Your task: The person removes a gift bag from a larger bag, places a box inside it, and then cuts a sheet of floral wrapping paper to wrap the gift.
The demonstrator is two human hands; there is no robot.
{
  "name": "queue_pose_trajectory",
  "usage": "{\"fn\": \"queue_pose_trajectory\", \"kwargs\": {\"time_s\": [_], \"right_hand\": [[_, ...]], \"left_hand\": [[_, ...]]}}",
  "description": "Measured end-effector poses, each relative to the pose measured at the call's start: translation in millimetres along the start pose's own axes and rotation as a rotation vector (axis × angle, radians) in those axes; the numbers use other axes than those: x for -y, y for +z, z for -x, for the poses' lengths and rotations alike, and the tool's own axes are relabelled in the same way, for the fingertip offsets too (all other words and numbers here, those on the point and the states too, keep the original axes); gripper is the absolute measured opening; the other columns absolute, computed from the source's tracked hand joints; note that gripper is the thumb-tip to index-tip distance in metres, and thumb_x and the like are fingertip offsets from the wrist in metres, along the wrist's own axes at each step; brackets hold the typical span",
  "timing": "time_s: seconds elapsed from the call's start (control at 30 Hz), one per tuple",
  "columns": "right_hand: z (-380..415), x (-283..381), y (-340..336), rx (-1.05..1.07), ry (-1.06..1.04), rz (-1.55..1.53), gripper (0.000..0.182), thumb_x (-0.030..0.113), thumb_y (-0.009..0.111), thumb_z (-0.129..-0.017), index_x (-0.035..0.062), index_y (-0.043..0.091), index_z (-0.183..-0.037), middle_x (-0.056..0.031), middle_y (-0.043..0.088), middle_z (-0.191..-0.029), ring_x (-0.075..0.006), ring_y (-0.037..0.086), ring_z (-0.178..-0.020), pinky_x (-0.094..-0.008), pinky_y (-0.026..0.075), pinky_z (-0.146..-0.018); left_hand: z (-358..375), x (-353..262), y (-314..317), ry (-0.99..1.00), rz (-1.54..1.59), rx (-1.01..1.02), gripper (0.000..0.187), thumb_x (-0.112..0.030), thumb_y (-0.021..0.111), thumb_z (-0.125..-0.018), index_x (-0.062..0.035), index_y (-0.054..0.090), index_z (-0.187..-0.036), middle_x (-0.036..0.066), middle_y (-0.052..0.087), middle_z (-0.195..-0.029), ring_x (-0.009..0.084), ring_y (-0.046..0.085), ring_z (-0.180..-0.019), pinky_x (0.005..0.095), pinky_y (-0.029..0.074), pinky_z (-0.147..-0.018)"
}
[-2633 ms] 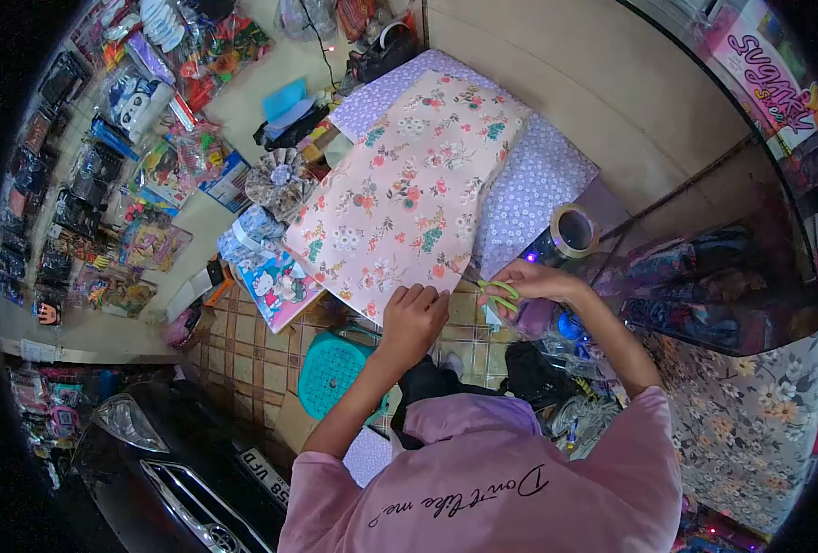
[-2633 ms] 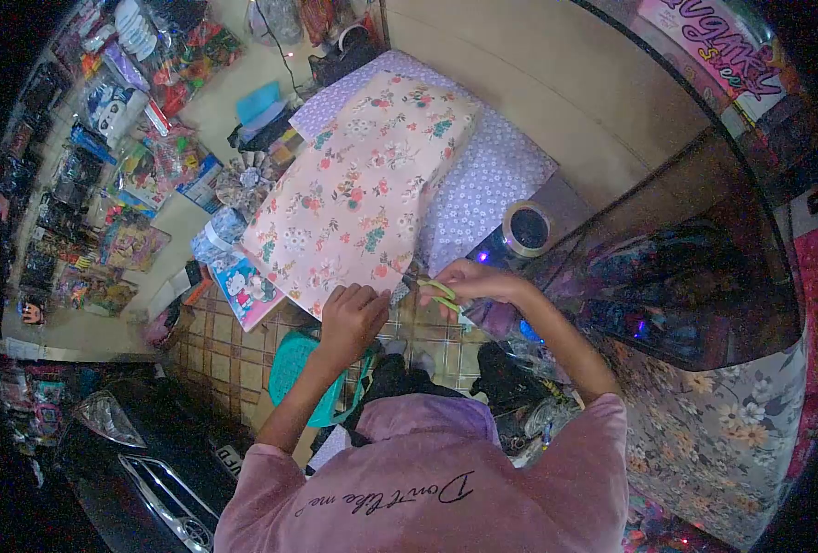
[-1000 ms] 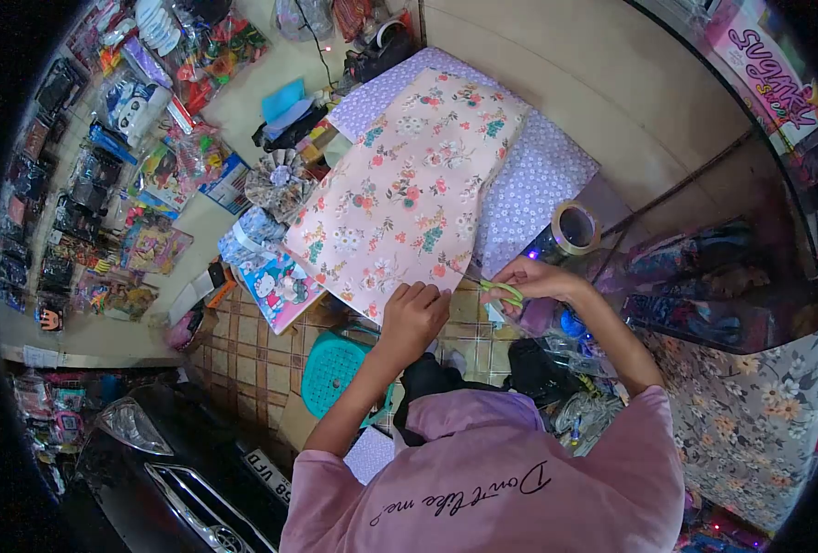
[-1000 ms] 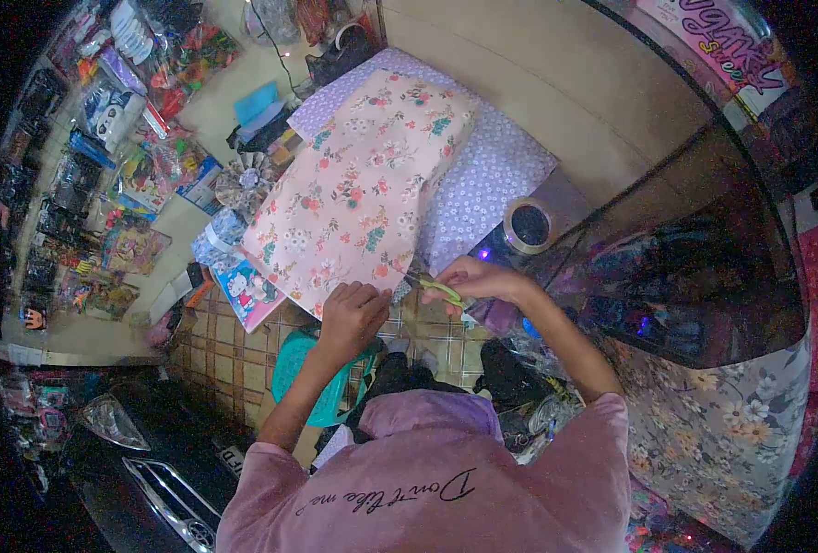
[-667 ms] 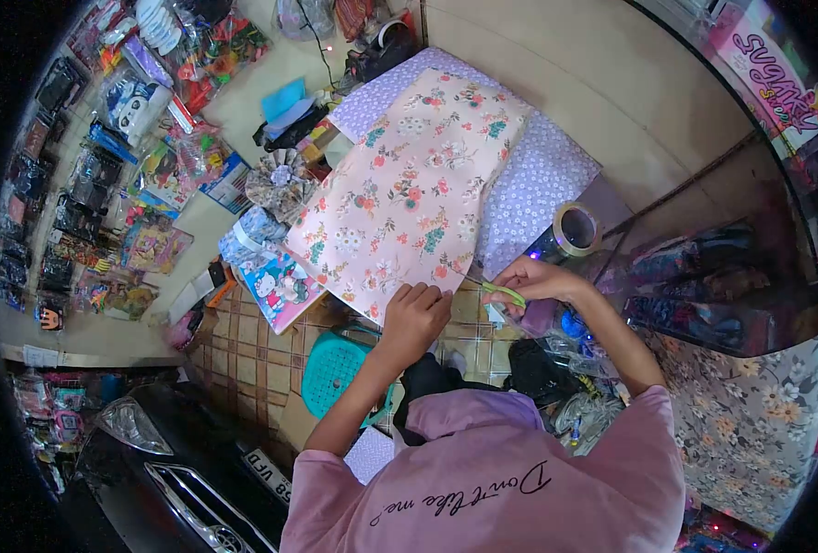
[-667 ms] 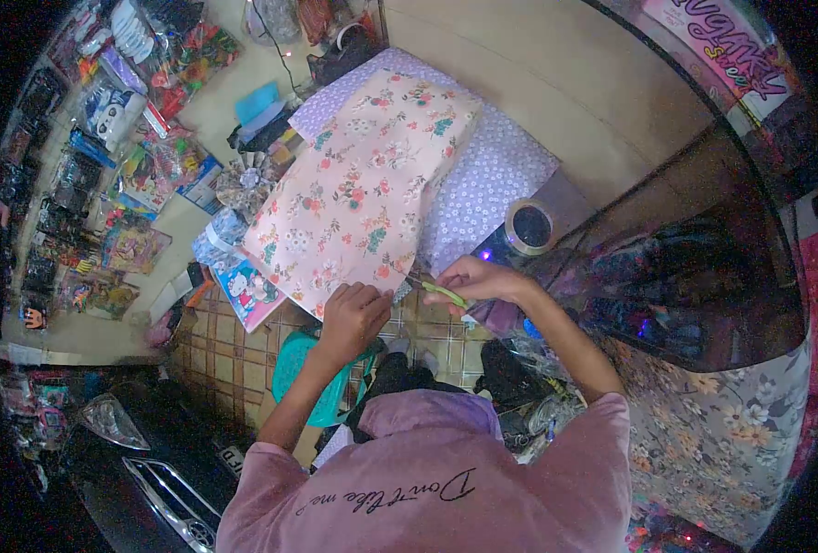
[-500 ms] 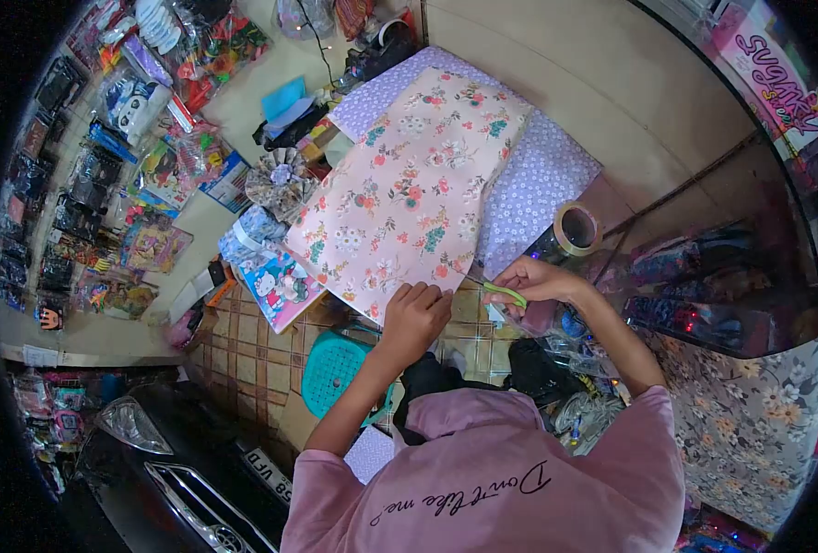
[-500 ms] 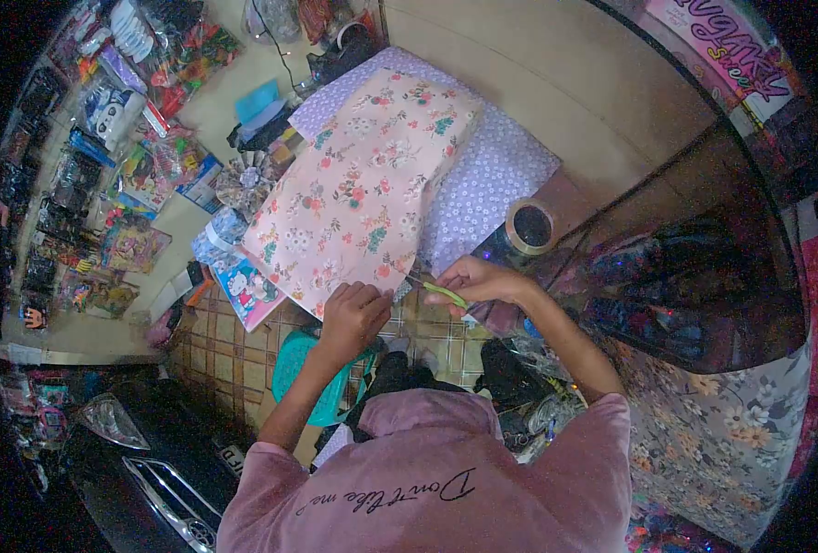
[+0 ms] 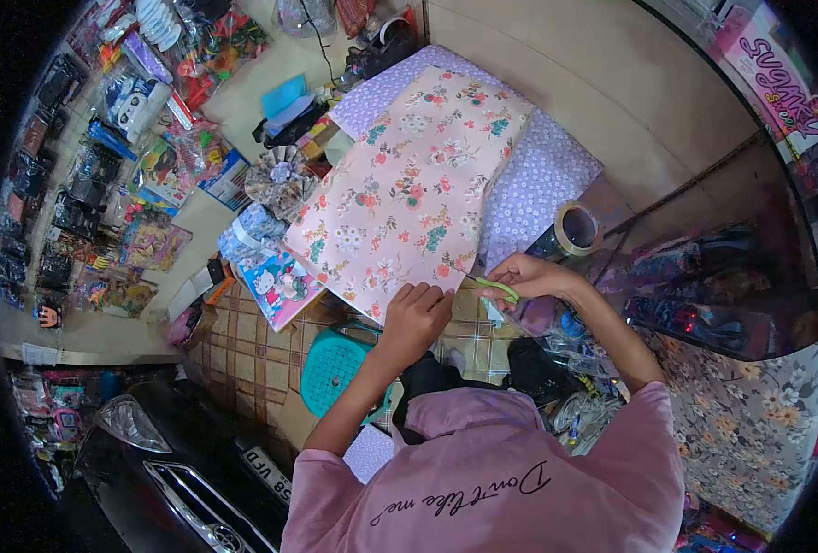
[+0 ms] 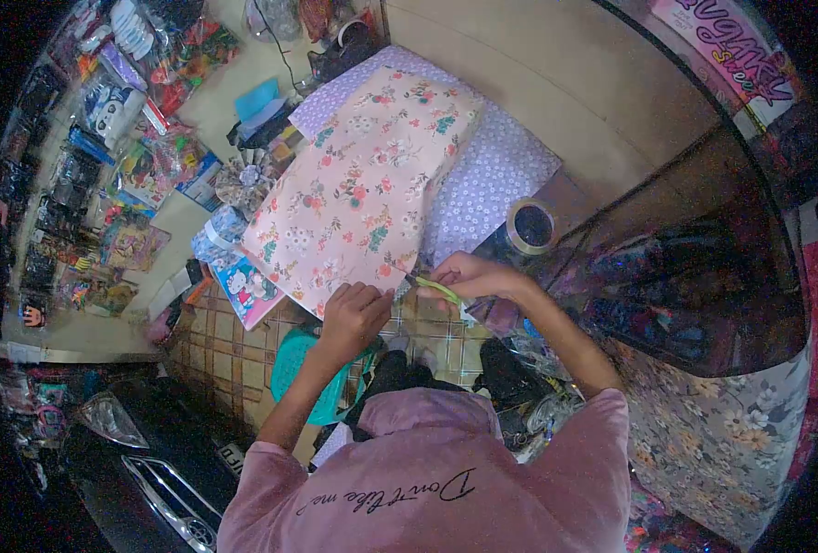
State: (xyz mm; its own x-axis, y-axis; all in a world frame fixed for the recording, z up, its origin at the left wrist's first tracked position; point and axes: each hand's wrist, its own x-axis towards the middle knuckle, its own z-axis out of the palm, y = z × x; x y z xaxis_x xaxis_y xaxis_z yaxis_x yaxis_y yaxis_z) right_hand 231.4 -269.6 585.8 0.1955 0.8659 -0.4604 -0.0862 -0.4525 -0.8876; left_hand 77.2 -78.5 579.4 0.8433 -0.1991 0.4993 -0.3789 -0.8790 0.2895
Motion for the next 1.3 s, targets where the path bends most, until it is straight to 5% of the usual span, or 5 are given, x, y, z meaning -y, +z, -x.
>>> {"fn": "queue_pose_trajectory", "kwargs": {"time_s": [0.1,0.2,0.4,1.0,1.3], "right_hand": [[-3.7,-2.7,-0.8,0.031,-0.023,-0.124,0.031,0.029,0.067,-0.083,0.0003,0.061,-0.093,-0.0005,0.060,-0.070,-0.0068,0.056,-0.061,-0.0211,0.045,-0.052],[-7.3,-9.3,-4.2,-0.013,-0.062,-0.134,0.043,0.027,0.070,-0.081,0.0000,0.049,-0.107,-0.0027,0.061,-0.073,-0.0076,0.057,-0.062,-0.0217,0.046,-0.052],[-7.2,-8.2,17.4,-0.149,-0.098,-0.136,0.048,0.016,0.064,-0.086,0.0080,0.023,-0.109,-0.0086,0.059,-0.076,-0.0097,0.052,-0.061,-0.0240,0.041,-0.053],[-27.8,-13.8,3.6,-0.089,-0.193,-0.054,0.047,0.014,0.064,-0.085,0.0013,0.024,-0.107,-0.0122,0.064,-0.089,-0.0106,0.058,-0.063,-0.0251,0.047,-0.053],[-33.7,-8.9,11.5,-0.142,-0.179,-0.123,0.046,0.023,0.068,-0.083,0.0007,0.037,-0.108,-0.0100,0.062,-0.087,-0.0123,0.059,-0.062,-0.0259,0.048,-0.053]], "left_hand": [[0.9,-0.3,2.2,0.005,-0.020,0.016,0.023,-0.005,0.068,-0.065,-0.0048,0.064,-0.087,0.003,0.054,-0.072,0.0182,0.054,-0.066,0.0323,0.041,-0.057],[1.8,0.3,0.6,0.002,-0.025,0.021,0.024,-0.005,0.068,-0.065,-0.0047,0.064,-0.088,0.003,0.053,-0.072,0.0179,0.054,-0.067,0.0323,0.041,-0.058],[0.8,-1.0,0.5,0.007,-0.002,0.002,0.027,-0.006,0.068,-0.064,-0.0041,0.064,-0.091,0.003,0.052,-0.073,0.0179,0.053,-0.067,0.0325,0.041,-0.059],[1.8,-1.0,-3.2,0.023,0.024,-0.017,0.028,-0.005,0.067,-0.063,-0.0025,0.064,-0.091,0.004,0.052,-0.072,0.0202,0.052,-0.066,0.0339,0.042,-0.059],[1.5,-1.1,-13.0,-0.067,0.113,-0.080,0.021,-0.004,0.066,-0.068,-0.0038,0.064,-0.089,0.007,0.053,-0.069,0.0227,0.054,-0.062,0.0346,0.043,-0.055]]}}
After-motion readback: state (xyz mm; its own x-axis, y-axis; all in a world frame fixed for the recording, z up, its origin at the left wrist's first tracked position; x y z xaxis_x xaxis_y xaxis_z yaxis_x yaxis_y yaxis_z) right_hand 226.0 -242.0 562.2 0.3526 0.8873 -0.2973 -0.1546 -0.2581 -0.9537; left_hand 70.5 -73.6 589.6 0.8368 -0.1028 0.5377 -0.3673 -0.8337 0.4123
